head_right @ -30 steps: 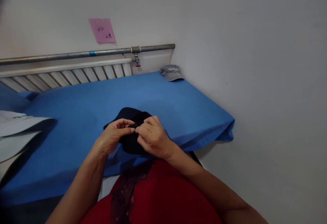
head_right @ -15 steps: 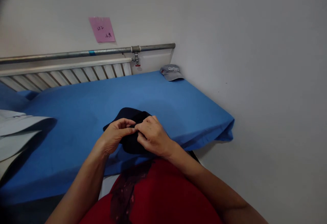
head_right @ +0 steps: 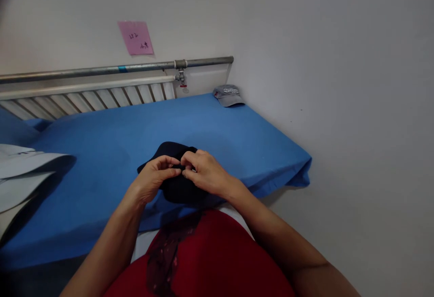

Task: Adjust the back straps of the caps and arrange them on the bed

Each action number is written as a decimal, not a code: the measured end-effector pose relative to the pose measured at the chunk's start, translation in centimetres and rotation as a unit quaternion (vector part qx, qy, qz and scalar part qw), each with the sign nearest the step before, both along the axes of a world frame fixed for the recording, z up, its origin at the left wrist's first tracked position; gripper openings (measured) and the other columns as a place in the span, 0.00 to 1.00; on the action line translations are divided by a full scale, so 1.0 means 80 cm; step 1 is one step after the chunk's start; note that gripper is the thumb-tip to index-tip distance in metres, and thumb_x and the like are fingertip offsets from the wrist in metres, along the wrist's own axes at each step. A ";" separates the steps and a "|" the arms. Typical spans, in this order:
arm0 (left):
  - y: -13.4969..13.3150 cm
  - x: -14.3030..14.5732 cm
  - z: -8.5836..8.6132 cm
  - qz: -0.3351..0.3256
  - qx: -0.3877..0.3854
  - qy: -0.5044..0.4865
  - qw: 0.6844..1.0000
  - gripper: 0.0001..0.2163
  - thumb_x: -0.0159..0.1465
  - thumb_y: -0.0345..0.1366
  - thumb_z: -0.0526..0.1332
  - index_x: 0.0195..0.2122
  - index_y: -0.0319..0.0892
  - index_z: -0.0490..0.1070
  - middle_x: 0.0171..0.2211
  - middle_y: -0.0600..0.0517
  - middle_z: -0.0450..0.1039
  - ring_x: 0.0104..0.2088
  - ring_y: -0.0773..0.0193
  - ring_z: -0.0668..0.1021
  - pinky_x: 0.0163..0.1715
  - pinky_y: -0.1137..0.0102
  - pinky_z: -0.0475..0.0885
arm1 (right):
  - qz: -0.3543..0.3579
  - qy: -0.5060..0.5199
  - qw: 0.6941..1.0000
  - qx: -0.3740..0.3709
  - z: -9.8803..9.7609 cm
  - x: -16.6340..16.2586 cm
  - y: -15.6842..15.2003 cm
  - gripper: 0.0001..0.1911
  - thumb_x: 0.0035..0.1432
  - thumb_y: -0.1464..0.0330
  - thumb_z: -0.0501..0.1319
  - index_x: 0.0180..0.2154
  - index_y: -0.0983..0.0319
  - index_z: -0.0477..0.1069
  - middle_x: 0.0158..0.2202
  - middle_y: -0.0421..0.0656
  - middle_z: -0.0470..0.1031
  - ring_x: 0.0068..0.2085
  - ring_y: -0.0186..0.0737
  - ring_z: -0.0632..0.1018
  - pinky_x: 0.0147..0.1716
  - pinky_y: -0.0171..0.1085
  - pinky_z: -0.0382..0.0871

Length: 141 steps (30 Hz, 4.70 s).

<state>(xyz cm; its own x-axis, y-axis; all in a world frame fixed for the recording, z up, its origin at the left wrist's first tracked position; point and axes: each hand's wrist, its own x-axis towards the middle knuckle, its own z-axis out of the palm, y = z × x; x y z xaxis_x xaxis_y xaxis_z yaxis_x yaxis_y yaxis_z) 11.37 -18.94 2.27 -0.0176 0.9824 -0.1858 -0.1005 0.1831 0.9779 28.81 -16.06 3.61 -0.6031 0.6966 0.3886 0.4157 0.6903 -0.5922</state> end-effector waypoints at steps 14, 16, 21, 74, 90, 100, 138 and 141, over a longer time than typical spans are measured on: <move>-0.002 -0.007 -0.003 0.005 0.006 -0.052 0.999 0.12 0.44 0.29 0.71 0.30 0.41 0.75 0.24 0.58 0.70 0.27 0.73 0.71 0.29 0.76 0.62 | 0.018 0.104 0.993 -0.048 -0.025 0.024 0.011 0.07 0.56 0.69 0.62 0.39 0.57 0.73 0.43 0.42 0.78 0.47 0.41 0.76 0.51 0.46 0.65; -0.003 -0.007 -0.002 0.004 0.007 -0.058 0.998 0.11 0.43 0.28 0.71 0.29 0.41 0.75 0.23 0.59 0.70 0.26 0.73 0.71 0.29 0.76 0.62 | 0.014 0.110 0.991 -0.070 -0.026 0.022 0.012 0.08 0.56 0.67 0.62 0.40 0.57 0.73 0.42 0.41 0.78 0.46 0.40 0.76 0.51 0.45 0.65; -0.005 -0.007 0.001 -0.008 -0.008 -0.074 0.997 0.11 0.42 0.29 0.71 0.27 0.41 0.74 0.21 0.59 0.69 0.23 0.74 0.69 0.25 0.76 0.60 | 0.037 0.118 0.988 -0.093 -0.027 0.016 0.013 0.10 0.56 0.67 0.62 0.42 0.58 0.73 0.43 0.41 0.77 0.45 0.39 0.76 0.48 0.41 0.67; -0.014 -0.027 0.009 -0.057 -0.001 -0.070 0.996 0.09 0.45 0.29 0.71 0.24 0.40 0.71 0.24 0.56 0.72 0.26 0.73 0.71 0.27 0.78 0.62 | 0.118 0.017 0.990 -0.076 -0.002 0.017 0.007 0.24 0.50 0.78 0.54 0.49 0.58 0.68 0.41 0.41 0.79 0.45 0.41 0.76 0.51 0.46 0.60; -0.011 -0.031 0.000 -0.030 -0.011 -0.066 0.997 0.10 0.45 0.29 0.71 0.25 0.40 0.70 0.24 0.57 0.72 0.25 0.73 0.71 0.25 0.77 0.62 | 0.036 0.004 0.999 -0.031 -0.011 0.007 -0.002 0.12 0.51 0.78 0.55 0.37 0.61 0.70 0.31 0.39 0.74 0.31 0.33 0.73 0.33 0.33 0.64; -0.013 -0.033 0.000 -0.039 -0.010 -0.056 0.998 0.09 0.46 0.30 0.71 0.24 0.40 0.70 0.23 0.57 0.71 0.24 0.73 0.70 0.24 0.78 0.61 | 0.047 0.037 0.990 -0.131 -0.001 0.010 -0.008 0.10 0.51 0.76 0.56 0.35 0.61 0.72 0.30 0.38 0.73 0.31 0.32 0.72 0.32 0.32 0.64; -0.042 -0.012 0.026 -0.237 0.079 0.257 0.934 0.10 0.61 0.42 0.61 0.31 0.40 0.71 0.25 0.57 0.63 0.27 0.69 0.64 0.26 0.72 0.58 | 0.093 0.057 0.968 -0.226 0.007 0.017 -0.007 0.03 0.51 0.69 0.64 0.28 0.62 0.75 0.27 0.37 0.72 0.29 0.31 0.70 0.30 0.31 0.61; -0.041 -0.017 0.028 -0.248 0.058 0.209 0.944 0.10 0.62 0.42 0.60 0.31 0.40 0.71 0.25 0.57 0.61 0.27 0.69 0.63 0.27 0.72 0.58 | 0.116 0.088 0.954 -0.263 0.008 0.021 -0.004 0.05 0.53 0.67 0.63 0.30 0.62 0.75 0.29 0.38 0.74 0.32 0.32 0.73 0.33 0.32 0.64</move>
